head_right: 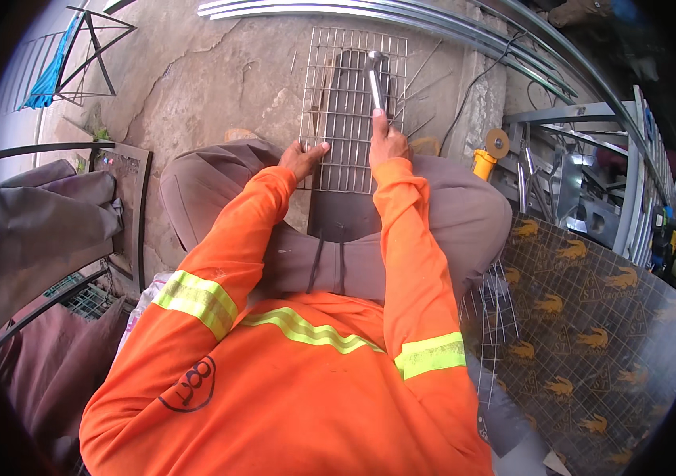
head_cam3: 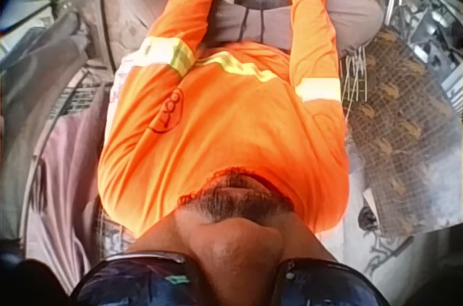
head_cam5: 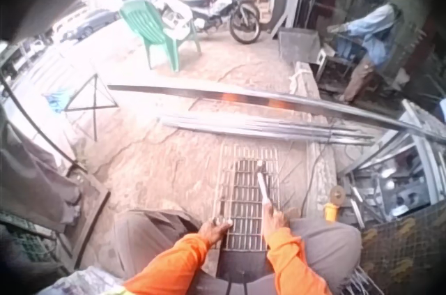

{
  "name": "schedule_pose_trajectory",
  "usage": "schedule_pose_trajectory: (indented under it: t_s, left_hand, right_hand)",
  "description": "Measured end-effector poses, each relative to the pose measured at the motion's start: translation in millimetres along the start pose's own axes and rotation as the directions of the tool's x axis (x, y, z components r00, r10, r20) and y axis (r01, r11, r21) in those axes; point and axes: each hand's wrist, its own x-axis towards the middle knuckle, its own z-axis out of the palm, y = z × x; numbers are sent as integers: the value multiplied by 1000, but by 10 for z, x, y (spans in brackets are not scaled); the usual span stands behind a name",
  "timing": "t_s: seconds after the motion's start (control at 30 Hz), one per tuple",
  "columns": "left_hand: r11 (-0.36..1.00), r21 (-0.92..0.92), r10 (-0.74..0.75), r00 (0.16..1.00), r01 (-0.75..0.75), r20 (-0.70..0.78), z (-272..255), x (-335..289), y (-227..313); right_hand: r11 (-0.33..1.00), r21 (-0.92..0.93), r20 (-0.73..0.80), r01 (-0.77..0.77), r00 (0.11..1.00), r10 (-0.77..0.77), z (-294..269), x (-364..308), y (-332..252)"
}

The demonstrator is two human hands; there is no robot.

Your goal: Cutting a metal grid piece using an angle grinder and then straightening it with a hammer.

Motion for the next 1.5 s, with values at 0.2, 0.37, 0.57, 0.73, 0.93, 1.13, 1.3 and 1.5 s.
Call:
schedule_pose_trajectory:
  t_s: [0.2, 0.37, 0.57, 0.73, 0.93, 1.13, 1.3, 1.5]
  left_hand:
    - [998, -28, 62, 996, -64, -63, -24, -72, 193]
    - [994, 35, 111, 987, -108, -119, 9, -87, 176]
    - [994, 61, 101, 984, -92, -149, 56, -59, 144]
    - [987, -65, 143, 986, -149, -84, 70, 32, 98]
    - [996, 10, 93, 991, -93, -92, 62, 14, 147]
    - [985, 0, 168, 973, -170, -161, 17, 50, 364]
    - [988, -15, 149, 978, -153, -148, 6, 111, 397]
    - [982, -72, 161, 976, -173, -146, 104, 215, 240]
  right_hand:
    - [903, 328, -287, 279, 940, -186, -111, -389, 46]
    - [998, -58, 0, 16, 1000, -16, 92, -419, 233]
    - [991, 29, -93, 132, 987, -129, 109, -370, 275]
    - [998, -58, -100, 35, 994, -40, 158, -204, 347]
    - [986, -79, -153, 147, 976, -158, 154, -189, 362]
    - [971, 106, -105, 215, 973, -204, -78, -537, 92]
    - [980, 9, -139, 200, 971, -196, 12, -705, 328]
    - [1000, -6, 3, -19, 1000, 19, 124, -552, 570]
